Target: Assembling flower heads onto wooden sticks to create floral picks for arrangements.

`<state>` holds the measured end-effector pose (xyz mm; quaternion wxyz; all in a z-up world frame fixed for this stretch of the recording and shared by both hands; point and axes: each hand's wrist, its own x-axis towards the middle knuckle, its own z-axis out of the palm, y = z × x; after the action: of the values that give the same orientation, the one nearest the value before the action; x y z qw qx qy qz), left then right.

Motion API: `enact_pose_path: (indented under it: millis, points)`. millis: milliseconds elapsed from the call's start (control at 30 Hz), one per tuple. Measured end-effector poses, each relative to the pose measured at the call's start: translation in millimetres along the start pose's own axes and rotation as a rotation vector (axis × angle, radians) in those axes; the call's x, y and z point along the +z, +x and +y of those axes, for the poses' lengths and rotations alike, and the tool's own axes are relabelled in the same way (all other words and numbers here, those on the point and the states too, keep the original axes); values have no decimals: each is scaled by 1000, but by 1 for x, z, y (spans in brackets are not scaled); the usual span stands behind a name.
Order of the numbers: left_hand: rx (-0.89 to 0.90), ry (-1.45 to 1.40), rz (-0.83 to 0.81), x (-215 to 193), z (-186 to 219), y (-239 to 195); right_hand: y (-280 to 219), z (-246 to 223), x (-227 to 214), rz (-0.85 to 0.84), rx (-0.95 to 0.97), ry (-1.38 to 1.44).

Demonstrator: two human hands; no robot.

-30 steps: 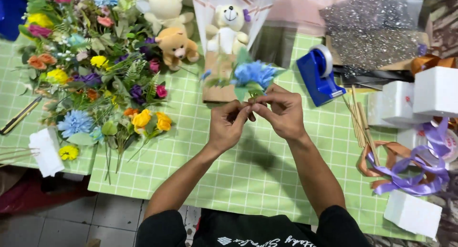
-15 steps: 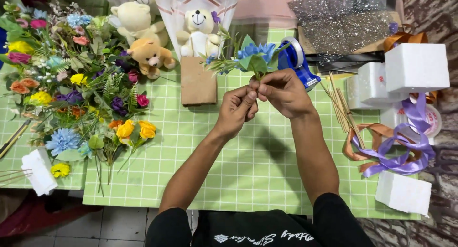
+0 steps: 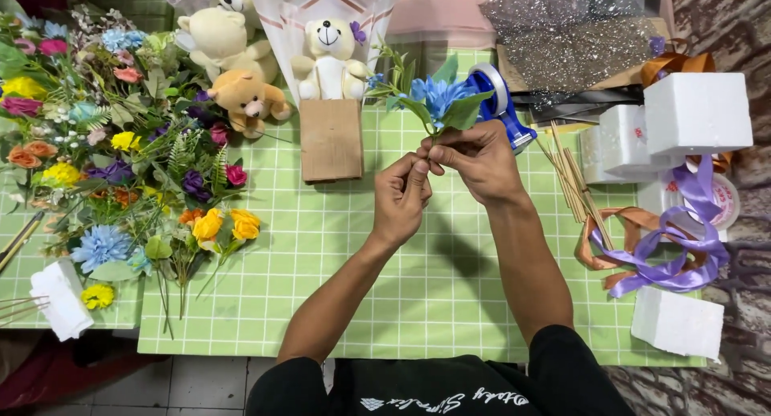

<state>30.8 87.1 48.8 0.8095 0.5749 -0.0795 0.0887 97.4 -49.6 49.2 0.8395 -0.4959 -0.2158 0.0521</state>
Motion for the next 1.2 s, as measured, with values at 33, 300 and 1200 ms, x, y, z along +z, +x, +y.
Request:
enact_pose_path:
  millis: [33,300,1200]
  points:
    - [-1,-1,1,2,2,-1,-1,2,-2,0,2,-1]
    - [54,34,53,6,7,-6,1,-7,20,18,-216,-200]
    - [-32,116,-82,3,38,4,1,-14,11,19,-56,-58]
